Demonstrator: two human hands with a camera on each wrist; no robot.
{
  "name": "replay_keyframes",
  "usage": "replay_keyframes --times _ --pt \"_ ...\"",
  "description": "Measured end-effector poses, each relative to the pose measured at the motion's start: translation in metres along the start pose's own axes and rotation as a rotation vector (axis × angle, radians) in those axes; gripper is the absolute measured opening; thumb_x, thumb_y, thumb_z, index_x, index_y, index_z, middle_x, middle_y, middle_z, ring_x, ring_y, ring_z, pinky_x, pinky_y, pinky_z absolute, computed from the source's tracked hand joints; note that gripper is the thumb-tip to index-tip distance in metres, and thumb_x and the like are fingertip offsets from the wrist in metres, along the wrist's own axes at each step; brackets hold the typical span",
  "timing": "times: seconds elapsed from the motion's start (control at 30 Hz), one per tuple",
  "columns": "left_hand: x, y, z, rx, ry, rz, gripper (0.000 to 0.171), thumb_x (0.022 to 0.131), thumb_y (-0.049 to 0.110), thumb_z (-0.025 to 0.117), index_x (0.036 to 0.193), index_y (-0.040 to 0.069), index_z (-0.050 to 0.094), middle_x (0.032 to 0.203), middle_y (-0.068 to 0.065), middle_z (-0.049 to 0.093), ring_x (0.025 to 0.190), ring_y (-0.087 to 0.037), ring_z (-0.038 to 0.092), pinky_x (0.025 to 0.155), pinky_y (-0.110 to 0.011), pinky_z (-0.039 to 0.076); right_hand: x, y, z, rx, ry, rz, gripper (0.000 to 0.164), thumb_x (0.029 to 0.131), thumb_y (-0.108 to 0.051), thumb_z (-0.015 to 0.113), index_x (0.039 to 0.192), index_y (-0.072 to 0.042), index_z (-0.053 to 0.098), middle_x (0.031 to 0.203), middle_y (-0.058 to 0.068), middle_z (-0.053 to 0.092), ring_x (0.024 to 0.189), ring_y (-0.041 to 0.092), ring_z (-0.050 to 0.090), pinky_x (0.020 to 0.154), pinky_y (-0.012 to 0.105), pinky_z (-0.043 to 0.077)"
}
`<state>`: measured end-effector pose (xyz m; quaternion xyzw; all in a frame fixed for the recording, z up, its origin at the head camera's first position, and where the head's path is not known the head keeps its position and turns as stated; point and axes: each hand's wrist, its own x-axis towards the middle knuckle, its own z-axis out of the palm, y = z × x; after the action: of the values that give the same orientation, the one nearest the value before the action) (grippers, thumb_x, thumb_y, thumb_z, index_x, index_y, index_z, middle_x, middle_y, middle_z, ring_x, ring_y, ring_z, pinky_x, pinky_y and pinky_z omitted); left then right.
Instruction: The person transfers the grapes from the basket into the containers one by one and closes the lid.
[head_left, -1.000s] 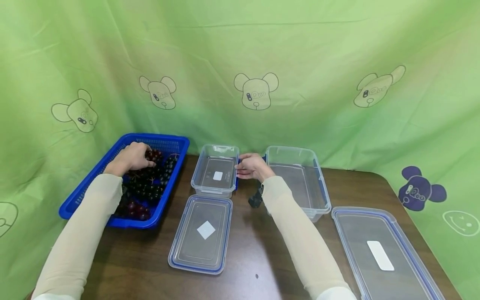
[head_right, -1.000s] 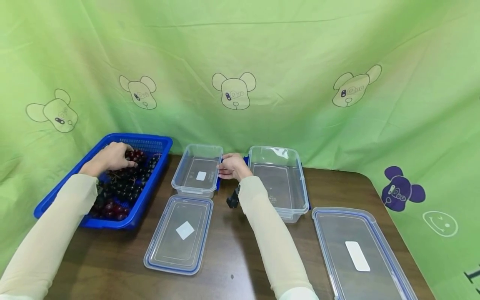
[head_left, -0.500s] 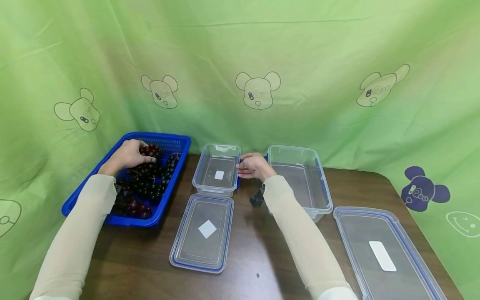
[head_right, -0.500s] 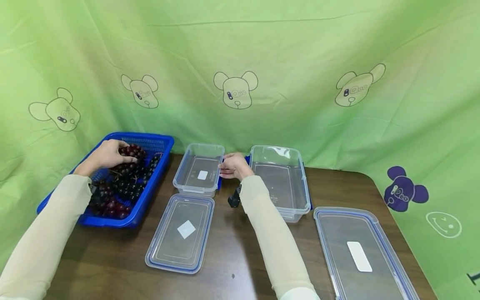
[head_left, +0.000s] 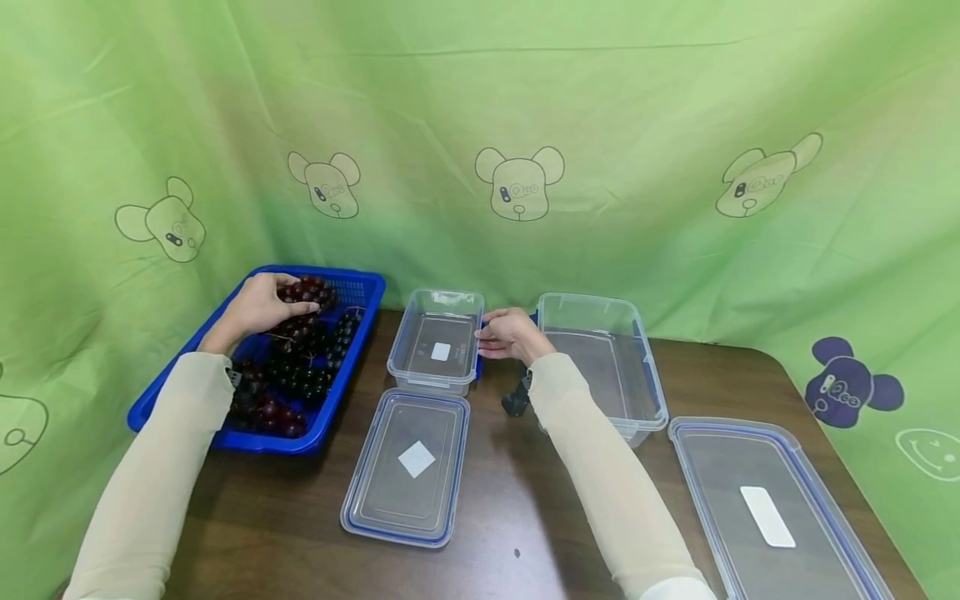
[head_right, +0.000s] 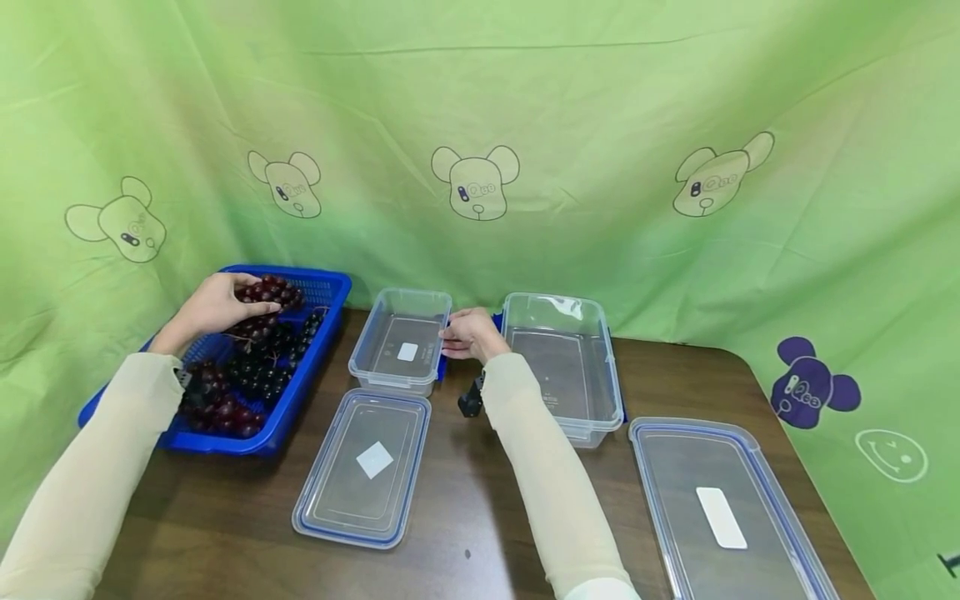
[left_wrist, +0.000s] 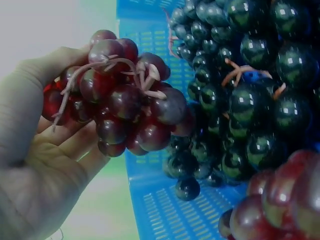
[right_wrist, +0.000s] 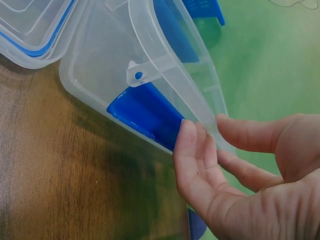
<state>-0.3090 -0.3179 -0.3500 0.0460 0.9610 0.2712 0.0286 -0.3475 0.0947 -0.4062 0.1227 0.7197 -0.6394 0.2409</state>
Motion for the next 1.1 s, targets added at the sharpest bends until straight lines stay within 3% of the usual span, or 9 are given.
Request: replay_keyframes --times 0.2,0.3,0.43,0.53,0.63,0.7,0.77,0.97,1.1 --pt "0.000 0.006 0.003 -0.048 0.059 0.016 0.084 0.097 0.053 0.070 0.152 -0.006 0.048 0.157 -0.032 0.048 0.080 -0.026 0.058 0.092 -0.051 0.047 0.000 0.000 -0.001 -0.002 0.000 -0.006 0.059 0.096 0.009 0.066 0.151 -0.003 0.049 0.086 0.006 0.065 0.071 0.019 0.067 0.072 0.029 0.063" --pt "0.000 0.012 0.005 -0.072 0.085 0.016 0.085 0.096 0.056 0.071 0.153 -0.003 0.049 0.152 -0.030 0.055 0.072 -0.020 0.054 0.085 -0.044 0.047 0.000 0.001 -0.001 -0.002 0.003 -0.008 0.058 0.096 0.009 0.066 0.150 -0.003 0.050 0.087 0.007 0.064 0.072 0.020 0.067 0.072 0.029 0.062" --pt "-0.001 0.021 0.006 -0.116 0.105 -0.006 0.087 0.094 0.060 0.072 0.155 0.001 0.049 0.123 -0.028 0.071 0.053 -0.013 0.039 0.072 -0.037 0.047 -0.001 0.001 -0.001 0.002 0.000 -0.002 0.057 0.096 0.010 0.065 0.149 -0.003 0.050 0.087 0.007 0.063 0.071 0.019 0.066 0.071 0.029 0.062" --pt "0.000 0.028 0.008 -0.143 0.116 -0.016 0.088 0.093 0.061 0.072 0.156 0.003 0.048 0.126 -0.027 0.070 0.053 -0.021 0.039 0.074 -0.040 0.047 -0.002 0.001 0.000 0.006 -0.001 -0.001 0.056 0.096 0.010 0.065 0.149 -0.002 0.050 0.089 0.008 0.065 0.070 0.018 0.066 0.071 0.029 0.062" --pt "0.002 0.034 0.009 -0.168 0.120 -0.014 0.091 0.092 0.062 0.072 0.157 0.004 0.046 0.148 -0.027 0.058 0.087 -0.035 0.063 0.091 -0.049 0.052 -0.003 0.001 0.000 0.010 0.002 -0.004 0.058 0.096 0.010 0.065 0.150 -0.003 0.049 0.092 0.010 0.066 0.069 0.018 0.066 0.071 0.029 0.063" --pt "0.002 0.038 0.009 -0.204 0.121 -0.008 0.091 0.092 0.061 0.074 0.158 0.003 0.045 0.161 -0.024 0.047 0.118 -0.040 0.062 0.104 -0.055 0.049 -0.002 0.001 0.001 0.008 0.000 0.000 0.062 0.096 0.010 0.064 0.154 -0.006 0.047 0.092 0.010 0.066 0.069 0.018 0.066 0.070 0.029 0.063" --pt "0.003 0.042 0.010 -0.242 0.121 -0.006 0.091 0.092 0.058 0.075 0.158 0.003 0.044 0.165 -0.022 0.043 0.146 -0.039 0.047 0.115 -0.059 0.044 -0.002 0.001 0.001 0.008 -0.008 0.004 0.067 0.097 0.010 0.064 0.158 -0.010 0.044 0.090 0.009 0.065 0.068 0.018 0.066 0.071 0.030 0.063" --pt "0.003 0.055 0.013 -0.386 0.151 0.007 0.084 0.093 0.049 0.077 0.157 0.005 0.046 0.166 -0.019 0.042 0.154 -0.038 0.038 0.123 -0.060 0.037 0.000 0.000 0.000 0.009 -0.016 0.012 0.072 0.097 0.010 0.062 0.162 -0.013 0.039 0.089 0.007 0.063 0.068 0.019 0.067 0.073 0.031 0.064" --pt "0.005 0.065 0.017 -0.487 0.188 0.028 0.078 0.094 0.043 0.078 0.155 0.005 0.049 0.162 -0.019 0.047 0.149 -0.035 0.045 0.121 -0.056 0.040 -0.001 0.001 0.000 0.013 -0.013 0.005 0.071 0.098 0.010 0.061 0.161 -0.012 0.039 0.092 0.009 0.062 0.071 0.020 0.068 0.073 0.031 0.064"
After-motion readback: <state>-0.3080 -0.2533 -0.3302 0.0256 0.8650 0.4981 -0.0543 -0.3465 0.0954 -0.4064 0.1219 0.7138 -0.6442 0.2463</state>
